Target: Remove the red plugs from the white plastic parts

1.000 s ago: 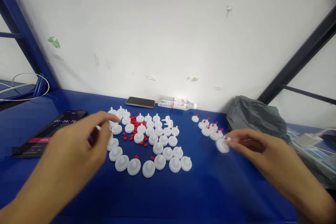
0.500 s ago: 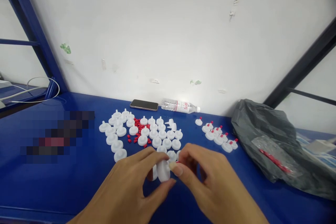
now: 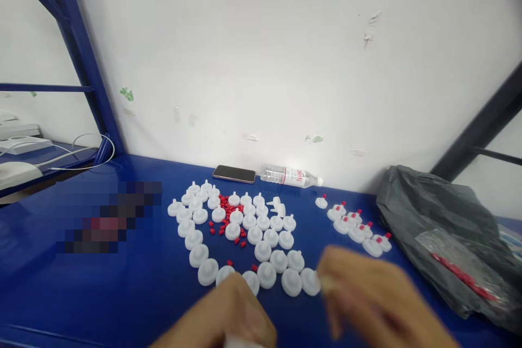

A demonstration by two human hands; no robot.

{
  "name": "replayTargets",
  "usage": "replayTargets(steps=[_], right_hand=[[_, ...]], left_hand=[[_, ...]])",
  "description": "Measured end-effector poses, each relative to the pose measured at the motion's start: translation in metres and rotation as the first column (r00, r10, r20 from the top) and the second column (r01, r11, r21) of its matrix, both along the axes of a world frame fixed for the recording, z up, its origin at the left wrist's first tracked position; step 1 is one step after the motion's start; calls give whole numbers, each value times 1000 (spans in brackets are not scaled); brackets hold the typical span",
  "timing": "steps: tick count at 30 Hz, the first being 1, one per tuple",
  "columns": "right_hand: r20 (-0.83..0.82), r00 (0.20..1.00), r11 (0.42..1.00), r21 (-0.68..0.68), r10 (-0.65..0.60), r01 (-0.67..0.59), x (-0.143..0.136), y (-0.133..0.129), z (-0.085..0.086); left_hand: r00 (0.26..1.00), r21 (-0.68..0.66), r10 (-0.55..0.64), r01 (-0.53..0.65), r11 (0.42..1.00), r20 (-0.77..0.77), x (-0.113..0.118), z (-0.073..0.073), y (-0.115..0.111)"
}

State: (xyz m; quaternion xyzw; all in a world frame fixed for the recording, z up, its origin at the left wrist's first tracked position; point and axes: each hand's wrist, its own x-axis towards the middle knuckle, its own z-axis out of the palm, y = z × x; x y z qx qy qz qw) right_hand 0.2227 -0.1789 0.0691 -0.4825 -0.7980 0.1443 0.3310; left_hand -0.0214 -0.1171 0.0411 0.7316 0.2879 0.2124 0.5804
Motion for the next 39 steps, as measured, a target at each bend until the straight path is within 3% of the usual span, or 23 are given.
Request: replayTargets(steps=[3,5,6,9,10,13,16,23,29,32,36,39], right_hand=[[-89,947,946,79,-308,315,23,-5,1],[-33,949,947,59,-315,316,21,-4,-1],[11,967,967,24,-256,255,14,-1,-3],[74,996,993,-104,-43,50,-22,15,-15],[86,996,992,-121,-36,46,-33,21,-20],[127,976,982,-40,-180,186,-54,37,-31],[80,947,950,71,-310,305,-46,39,-35],[47,911,883,271,-409,382,-3,23,-25],[72,905,870,316,-419,377,5,19,-24],[80,904,872,312,-419,377,6,17,-22],[86,897,866,317,-433,387,7,15,-18],[84,901,870,310,-426,382,8,13,-15]], left_hand=[[996,-68,84,-84,994,-6,-15,10,12],[967,-60,252,-253,966,-29,-23,16,21],[936,12,350,-350,937,-29,-25,18,24],[810,348,587,-549,760,-4,-33,25,31],[763,441,646,-577,688,-9,-36,27,33],[587,611,805,-606,509,-88,-48,28,44],[443,717,885,-570,401,-143,-64,24,64],[370,775,900,-491,398,-228,-90,3,103],[391,819,903,-449,357,-178,-96,-8,107],[405,820,893,-433,374,-194,-96,-8,108],[534,774,828,-448,447,-169,-80,-1,95],[702,689,694,-425,587,-158,-53,5,62]])
